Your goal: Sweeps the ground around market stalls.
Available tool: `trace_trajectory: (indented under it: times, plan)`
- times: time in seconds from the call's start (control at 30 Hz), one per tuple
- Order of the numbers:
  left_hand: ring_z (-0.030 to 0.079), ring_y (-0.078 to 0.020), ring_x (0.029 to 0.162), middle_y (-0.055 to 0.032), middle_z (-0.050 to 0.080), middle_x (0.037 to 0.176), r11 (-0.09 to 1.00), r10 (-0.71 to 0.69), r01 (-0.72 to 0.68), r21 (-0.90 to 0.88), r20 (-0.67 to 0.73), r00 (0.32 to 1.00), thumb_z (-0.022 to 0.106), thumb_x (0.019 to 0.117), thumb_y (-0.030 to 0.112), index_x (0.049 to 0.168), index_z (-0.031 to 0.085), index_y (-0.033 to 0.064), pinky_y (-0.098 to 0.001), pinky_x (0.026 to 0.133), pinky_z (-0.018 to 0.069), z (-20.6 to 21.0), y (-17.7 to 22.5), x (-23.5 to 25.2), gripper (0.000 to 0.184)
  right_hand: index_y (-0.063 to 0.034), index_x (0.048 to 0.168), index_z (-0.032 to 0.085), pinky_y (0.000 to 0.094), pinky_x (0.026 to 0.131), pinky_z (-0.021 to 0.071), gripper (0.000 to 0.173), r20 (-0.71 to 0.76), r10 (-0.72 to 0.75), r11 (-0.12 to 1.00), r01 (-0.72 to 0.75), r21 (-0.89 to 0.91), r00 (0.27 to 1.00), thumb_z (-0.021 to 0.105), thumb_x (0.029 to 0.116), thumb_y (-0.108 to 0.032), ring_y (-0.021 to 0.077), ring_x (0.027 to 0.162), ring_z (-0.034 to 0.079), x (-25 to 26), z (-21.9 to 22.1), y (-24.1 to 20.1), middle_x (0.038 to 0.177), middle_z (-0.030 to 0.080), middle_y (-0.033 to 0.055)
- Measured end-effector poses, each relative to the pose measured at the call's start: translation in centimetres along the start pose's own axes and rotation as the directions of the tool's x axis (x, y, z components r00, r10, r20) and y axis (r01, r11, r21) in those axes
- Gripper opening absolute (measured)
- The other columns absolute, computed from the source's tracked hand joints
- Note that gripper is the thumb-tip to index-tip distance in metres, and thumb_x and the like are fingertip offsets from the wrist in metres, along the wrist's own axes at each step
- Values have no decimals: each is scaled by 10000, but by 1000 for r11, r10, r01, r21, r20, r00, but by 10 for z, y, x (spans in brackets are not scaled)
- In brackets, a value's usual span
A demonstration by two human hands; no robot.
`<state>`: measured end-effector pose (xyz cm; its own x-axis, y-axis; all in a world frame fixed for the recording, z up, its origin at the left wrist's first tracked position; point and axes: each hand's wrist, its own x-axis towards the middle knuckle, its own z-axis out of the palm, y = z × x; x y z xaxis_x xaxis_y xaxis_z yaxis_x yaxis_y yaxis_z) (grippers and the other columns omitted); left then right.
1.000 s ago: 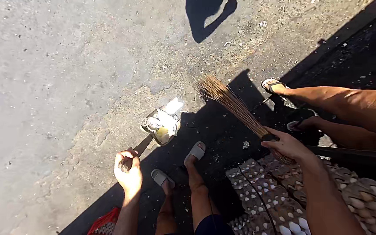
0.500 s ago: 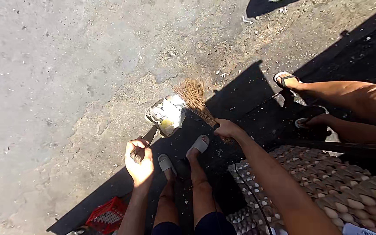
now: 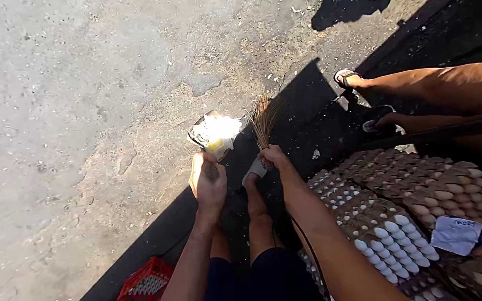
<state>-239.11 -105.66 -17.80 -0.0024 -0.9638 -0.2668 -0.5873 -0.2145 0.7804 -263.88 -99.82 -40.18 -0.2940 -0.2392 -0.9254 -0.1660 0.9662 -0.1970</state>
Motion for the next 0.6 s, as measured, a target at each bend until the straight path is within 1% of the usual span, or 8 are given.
trace_trajectory:
  times: [0.1,0.2,0.27,0.37,0.47,0.5,0.53,0.6]
  plan:
    - [643,-139,789,-1,666,958,996,83,-84,26,60,995,613,877,175,1042,599,151,-394,639,554,-17,-11,-8,168,-67,1308,631,595,934,533,522,206,-76,991,96,-91,976,781,819,-174,361,1081,672,-67,116,-25,1173,690,210]
    - [672,-143,894,-9,683,972,990,110,-103,-101,70,991,622,883,157,1035,616,134,-399,760,583,-59,-37,2,153,-112,1386,577,604,942,535,603,222,-136,965,180,-190,966,737,831,-282,343,1105,678,-120,170,-29,1192,697,178]
    - [689,-193,947,-52,688,982,958,150,-145,-247,2,989,646,834,61,994,599,83,-417,829,602,-99,-63,19,169,-144,1461,516,616,957,526,678,202,-131,953,180,-243,971,721,841,-327,350,1134,672,-167,164,-28,1218,694,169]
    - [692,-258,974,-108,690,985,923,113,-121,-366,-45,993,633,785,-52,956,557,31,-445,880,592,-166,-105,41,204,-205,1514,478,641,973,507,752,210,-157,944,209,-256,965,725,820,-356,347,1167,658,-231,138,-4,1250,689,147]
    - [690,-309,1012,-135,699,989,904,189,-179,-387,-14,982,621,767,-72,910,551,27,-487,956,570,-220,-148,49,188,-250,1576,410,569,997,524,840,205,-167,967,201,-159,964,759,823,-373,281,1163,664,-287,109,35,1308,670,118]
    - [684,-319,1034,-137,697,996,899,215,-196,-390,4,977,621,771,-75,907,551,29,-498,985,557,-232,-157,49,186,-253,1580,406,518,971,558,840,205,-160,981,179,-73,965,774,832,-354,242,1116,685,-302,99,49,1313,666,106]
    - [677,-325,1053,-136,694,1001,898,235,-208,-389,22,972,623,778,-74,909,549,32,-506,1007,543,-241,-163,48,184,-248,1575,412,472,868,618,826,206,-154,988,149,39,966,785,842,-324,222,988,725,-314,89,63,1263,682,104]
    - [675,-323,1060,-127,695,996,905,261,-229,-359,41,965,621,783,-64,903,553,40,-505,1024,533,-251,-166,45,173,-238,1575,413,460,669,655,800,228,-115,957,46,288,967,794,872,-242,274,760,735,-330,71,92,1146,700,148]
